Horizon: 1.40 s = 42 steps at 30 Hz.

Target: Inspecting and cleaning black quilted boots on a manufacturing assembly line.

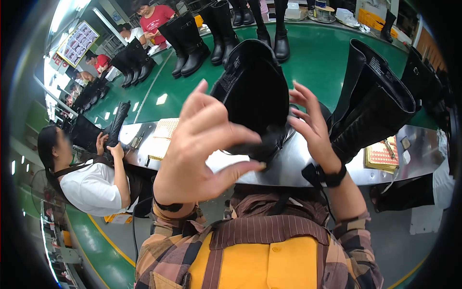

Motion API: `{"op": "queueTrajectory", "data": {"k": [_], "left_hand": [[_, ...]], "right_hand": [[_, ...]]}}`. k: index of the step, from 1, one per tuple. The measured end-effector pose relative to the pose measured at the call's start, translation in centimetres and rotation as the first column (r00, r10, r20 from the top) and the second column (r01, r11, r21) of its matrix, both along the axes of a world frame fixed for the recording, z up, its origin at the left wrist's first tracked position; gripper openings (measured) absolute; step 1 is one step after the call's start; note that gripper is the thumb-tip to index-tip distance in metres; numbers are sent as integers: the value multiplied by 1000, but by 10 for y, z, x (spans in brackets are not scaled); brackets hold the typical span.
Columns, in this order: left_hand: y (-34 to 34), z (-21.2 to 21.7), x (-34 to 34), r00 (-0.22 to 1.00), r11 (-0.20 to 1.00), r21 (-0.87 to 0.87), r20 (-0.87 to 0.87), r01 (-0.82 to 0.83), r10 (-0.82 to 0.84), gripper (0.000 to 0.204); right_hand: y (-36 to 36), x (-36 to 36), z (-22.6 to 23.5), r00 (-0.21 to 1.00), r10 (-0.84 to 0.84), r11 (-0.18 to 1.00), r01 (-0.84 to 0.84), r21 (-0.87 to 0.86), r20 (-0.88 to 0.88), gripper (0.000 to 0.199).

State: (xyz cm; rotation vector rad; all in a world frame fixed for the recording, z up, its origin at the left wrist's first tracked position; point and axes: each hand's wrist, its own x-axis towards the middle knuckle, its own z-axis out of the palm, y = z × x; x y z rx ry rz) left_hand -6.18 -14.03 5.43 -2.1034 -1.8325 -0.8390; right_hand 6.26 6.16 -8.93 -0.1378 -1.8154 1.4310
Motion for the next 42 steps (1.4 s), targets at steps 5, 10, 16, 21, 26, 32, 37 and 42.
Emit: {"op": "queueTrajectory", "data": {"k": [5,10,16,21,26,32,37,42], "left_hand": [[-24,1,6,973,974,-114,152,194,-176,33],[-29,-10,3,986,998,47,158,37,-44,35],[16,-37,10,936,819,455,127,-349,328,35],[52,-106,-8,926,639,684,149,-351,348,109],[47,-210,25,710,859,268,689,-436,145,107],[41,-265,19,369,953,-148,897,-264,241,76],[43,-266,22,443,908,-146,835,-392,326,66],[45,-266,25,467,891,-155,806,-426,364,66]], "right_hand": [[4,-45,21,977,183,881,-111,-460,114,55],[12,-44,22,980,200,784,-145,-604,24,56],[9,-36,2,998,57,992,-60,110,34,45],[7,6,-45,985,-96,987,113,-118,141,46],[-18,24,-102,800,-6,967,158,-200,600,26],[-1,7,-123,749,235,958,-72,-277,619,25],[2,-1,-111,699,493,798,-127,-588,518,28],[-14,0,-62,866,460,726,-241,-644,195,30]]}}
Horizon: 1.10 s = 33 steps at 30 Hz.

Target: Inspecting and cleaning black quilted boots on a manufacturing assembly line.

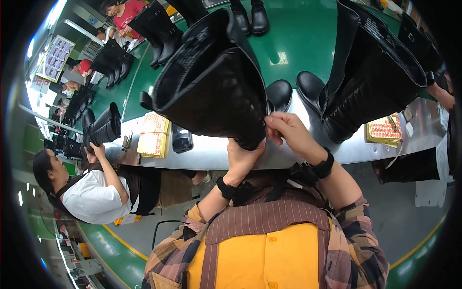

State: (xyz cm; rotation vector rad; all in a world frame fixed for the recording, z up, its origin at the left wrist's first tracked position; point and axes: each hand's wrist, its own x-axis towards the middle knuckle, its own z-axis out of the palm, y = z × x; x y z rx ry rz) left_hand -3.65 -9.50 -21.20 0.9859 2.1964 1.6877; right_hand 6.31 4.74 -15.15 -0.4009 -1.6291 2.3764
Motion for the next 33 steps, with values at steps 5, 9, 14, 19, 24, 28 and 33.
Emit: {"op": "queueTrajectory", "data": {"k": [5,9,14,19,24,28,33], "left_hand": [[1,6,5,995,999,19,-86,-46,48,71],[1,10,8,998,998,44,-49,-40,42,67],[0,3,6,999,996,78,43,-37,33,66],[-2,42,-2,996,996,-23,-15,83,-84,81],[-26,174,-23,546,912,408,-774,40,322,94],[2,243,-6,367,973,9,-925,-231,96,44],[20,254,-9,346,986,-15,-937,-167,44,32]], "right_hand": [[-8,-7,69,987,-46,998,53,40,-156,33],[-12,-13,109,985,-75,993,88,76,-158,35],[-3,-19,137,959,-1,987,47,155,-284,34],[3,-29,135,985,-66,975,98,200,-161,33],[6,-26,121,981,103,928,-34,372,-167,35],[6,-26,117,977,32,902,62,427,-209,33],[4,-28,118,975,-14,890,114,442,-224,33]]}}
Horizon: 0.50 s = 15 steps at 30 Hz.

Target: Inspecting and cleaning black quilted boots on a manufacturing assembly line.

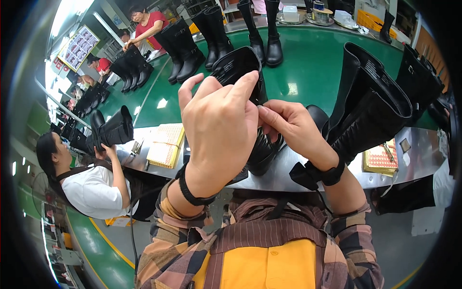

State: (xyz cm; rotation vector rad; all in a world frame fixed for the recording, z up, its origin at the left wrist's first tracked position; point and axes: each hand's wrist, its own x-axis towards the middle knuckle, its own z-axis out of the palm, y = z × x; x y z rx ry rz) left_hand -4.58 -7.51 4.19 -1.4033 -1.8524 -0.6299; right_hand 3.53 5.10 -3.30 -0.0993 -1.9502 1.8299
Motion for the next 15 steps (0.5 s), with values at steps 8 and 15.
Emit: {"op": "queueTrajectory", "data": {"k": [8,15], "left_hand": [[-27,-138,-3,754,949,311,610,53,-242,116],[-23,-243,8,319,972,224,918,71,-235,82]], "right_hand": [[4,8,1,998,38,998,-35,-61,50,33],[-4,14,56,997,74,974,-74,-215,-9,32]]}}
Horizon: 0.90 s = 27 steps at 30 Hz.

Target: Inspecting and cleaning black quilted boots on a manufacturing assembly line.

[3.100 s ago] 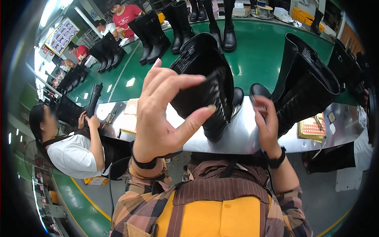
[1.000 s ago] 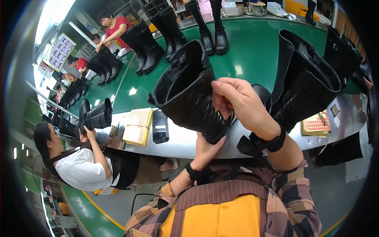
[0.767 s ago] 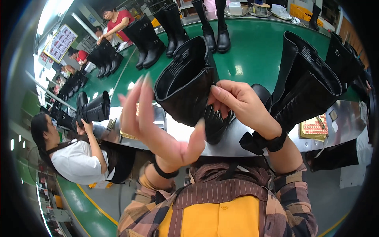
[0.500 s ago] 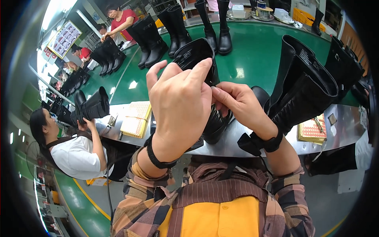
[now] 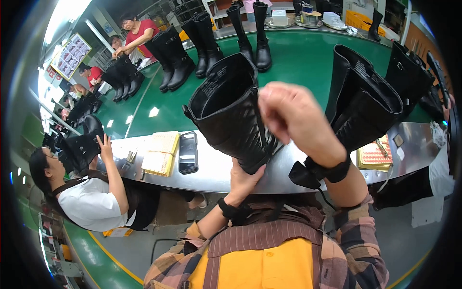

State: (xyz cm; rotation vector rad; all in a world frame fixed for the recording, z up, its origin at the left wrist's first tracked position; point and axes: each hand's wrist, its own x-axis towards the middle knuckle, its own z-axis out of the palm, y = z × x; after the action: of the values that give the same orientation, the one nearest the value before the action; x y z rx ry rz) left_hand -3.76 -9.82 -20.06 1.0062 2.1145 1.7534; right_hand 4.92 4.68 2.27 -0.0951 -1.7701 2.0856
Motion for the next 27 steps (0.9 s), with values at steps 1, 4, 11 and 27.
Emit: {"op": "queueTrajectory", "data": {"k": [1,4,11,27], "left_hand": [[1,-1,1,999,999,26,-15,-30,30,74],[5,4,2,997,989,143,69,-36,26,56],[-3,2,-3,983,984,26,-45,-178,179,80],[136,146,40,935,837,442,-287,321,-207,23]], "right_hand": [[2,8,10,998,66,997,-66,31,13,32],[-7,3,16,989,132,989,-126,80,-71,33],[-2,87,-68,604,-313,173,795,581,-733,21],[49,148,-211,598,-799,542,678,497,57,61]]}}
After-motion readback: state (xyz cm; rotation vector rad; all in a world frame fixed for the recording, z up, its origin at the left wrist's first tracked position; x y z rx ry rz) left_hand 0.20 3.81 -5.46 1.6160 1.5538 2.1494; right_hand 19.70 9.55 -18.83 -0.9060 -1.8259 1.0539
